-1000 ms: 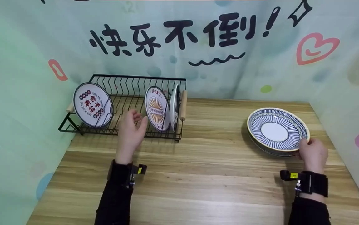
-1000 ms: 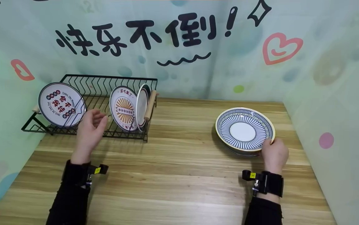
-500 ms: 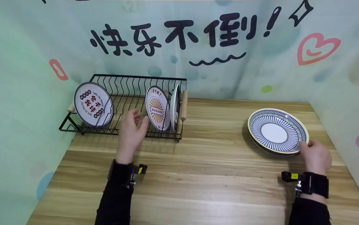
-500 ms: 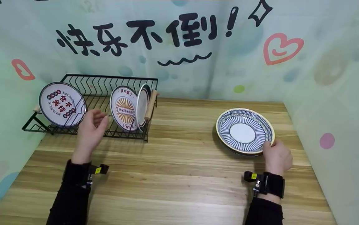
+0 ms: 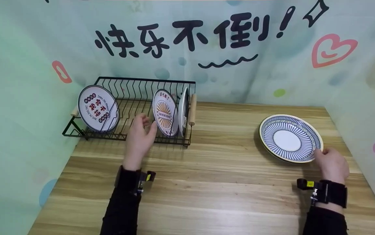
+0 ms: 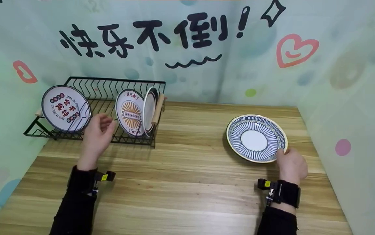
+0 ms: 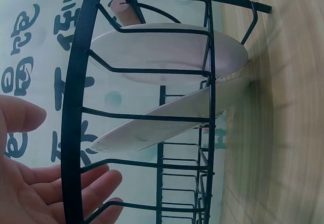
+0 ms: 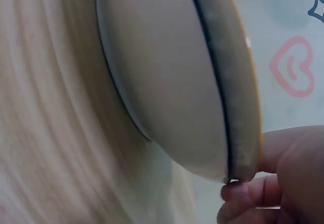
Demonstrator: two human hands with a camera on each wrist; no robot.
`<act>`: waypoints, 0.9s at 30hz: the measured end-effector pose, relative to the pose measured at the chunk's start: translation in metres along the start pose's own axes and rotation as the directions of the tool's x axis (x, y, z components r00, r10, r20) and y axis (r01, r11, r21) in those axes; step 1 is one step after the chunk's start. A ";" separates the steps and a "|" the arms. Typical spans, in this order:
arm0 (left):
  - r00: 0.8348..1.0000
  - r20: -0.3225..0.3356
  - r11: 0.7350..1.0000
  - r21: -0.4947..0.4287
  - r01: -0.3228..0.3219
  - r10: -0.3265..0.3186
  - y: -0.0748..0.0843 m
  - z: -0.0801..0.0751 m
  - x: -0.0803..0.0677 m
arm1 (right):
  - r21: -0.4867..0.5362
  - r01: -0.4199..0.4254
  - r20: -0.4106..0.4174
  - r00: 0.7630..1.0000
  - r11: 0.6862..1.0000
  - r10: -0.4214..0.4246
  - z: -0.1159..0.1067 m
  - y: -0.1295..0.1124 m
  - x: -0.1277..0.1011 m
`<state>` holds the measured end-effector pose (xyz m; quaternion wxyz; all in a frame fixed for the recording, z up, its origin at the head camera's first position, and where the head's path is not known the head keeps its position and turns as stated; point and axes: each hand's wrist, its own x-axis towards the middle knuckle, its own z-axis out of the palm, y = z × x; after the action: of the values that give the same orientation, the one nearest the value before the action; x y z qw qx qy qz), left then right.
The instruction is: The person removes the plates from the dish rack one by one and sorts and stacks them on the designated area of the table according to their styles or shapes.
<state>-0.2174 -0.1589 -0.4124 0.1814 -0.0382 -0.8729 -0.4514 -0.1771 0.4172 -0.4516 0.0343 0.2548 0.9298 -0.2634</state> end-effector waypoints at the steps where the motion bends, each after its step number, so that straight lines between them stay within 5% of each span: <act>1: 1.000 0.000 1.000 0.001 0.000 0.000 0.000 0.000 0.000 | -0.002 0.000 -0.002 1.000 1.000 0.000 -0.001 0.000 0.000; 9: 1.000 -0.017 1.000 0.007 -0.020 0.020 0.000 0.003 0.001 | 0.043 -0.011 -0.059 0.998 0.999 0.013 -0.005 -0.007 -0.003; 16: 1.000 -0.019 1.000 0.001 -0.018 0.018 0.000 0.006 0.002 | 0.122 0.102 -0.209 0.975 0.987 -0.074 -0.005 -0.016 -0.006; 27: 1.000 0.014 0.998 0.067 0.010 -0.011 0.009 0.007 0.013 | 0.208 0.225 -0.277 0.947 0.952 -0.164 0.001 -0.029 -0.007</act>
<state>-0.2294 -0.1493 -0.4049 0.1739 -0.0305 -0.8890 -0.4224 -0.1850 0.3921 -0.4377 -0.1433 0.1953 0.9089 -0.3395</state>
